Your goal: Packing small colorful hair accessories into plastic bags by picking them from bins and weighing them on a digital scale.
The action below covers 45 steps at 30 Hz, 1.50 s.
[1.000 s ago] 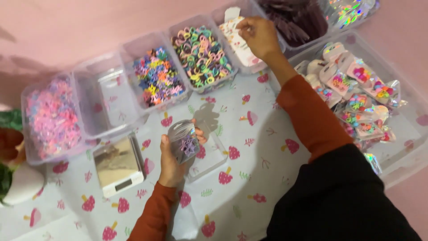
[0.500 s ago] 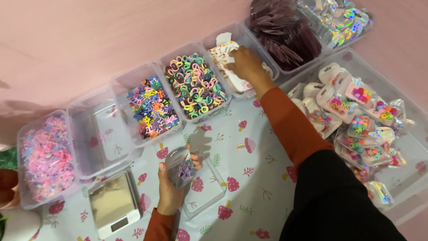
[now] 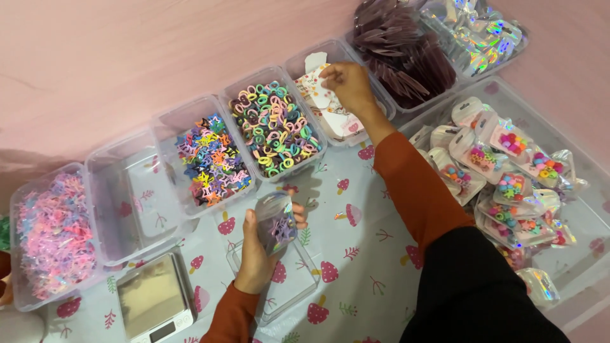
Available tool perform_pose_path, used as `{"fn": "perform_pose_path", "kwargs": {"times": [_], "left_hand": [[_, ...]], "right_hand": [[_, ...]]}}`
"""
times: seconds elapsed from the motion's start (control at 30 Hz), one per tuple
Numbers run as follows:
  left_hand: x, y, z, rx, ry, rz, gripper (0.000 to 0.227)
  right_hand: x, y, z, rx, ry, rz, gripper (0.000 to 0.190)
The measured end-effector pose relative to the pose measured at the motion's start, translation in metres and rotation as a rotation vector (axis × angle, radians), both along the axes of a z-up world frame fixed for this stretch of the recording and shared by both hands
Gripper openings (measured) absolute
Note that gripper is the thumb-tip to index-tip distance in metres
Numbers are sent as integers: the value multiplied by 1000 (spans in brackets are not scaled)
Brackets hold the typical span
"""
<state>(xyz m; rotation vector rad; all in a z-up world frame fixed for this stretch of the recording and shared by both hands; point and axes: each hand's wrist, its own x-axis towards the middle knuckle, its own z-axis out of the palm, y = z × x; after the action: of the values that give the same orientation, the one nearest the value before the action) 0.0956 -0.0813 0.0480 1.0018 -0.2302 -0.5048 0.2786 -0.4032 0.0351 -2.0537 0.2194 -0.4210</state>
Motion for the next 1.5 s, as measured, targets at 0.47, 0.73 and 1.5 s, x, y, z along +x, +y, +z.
{"fn": "perform_pose_path", "kwargs": {"times": [0.47,0.73,1.5], "left_hand": [[2,4,-7,-52,77,21,88],[4,5,-14,-20,82,9,85],[-37,52,-28,-138,75,78,99]], "right_hand": [[0,-7,-4,65,-300,81,21],[-1,-4,1,97,-259,134,19],[-202,199,118,40,-457,584,26]]}}
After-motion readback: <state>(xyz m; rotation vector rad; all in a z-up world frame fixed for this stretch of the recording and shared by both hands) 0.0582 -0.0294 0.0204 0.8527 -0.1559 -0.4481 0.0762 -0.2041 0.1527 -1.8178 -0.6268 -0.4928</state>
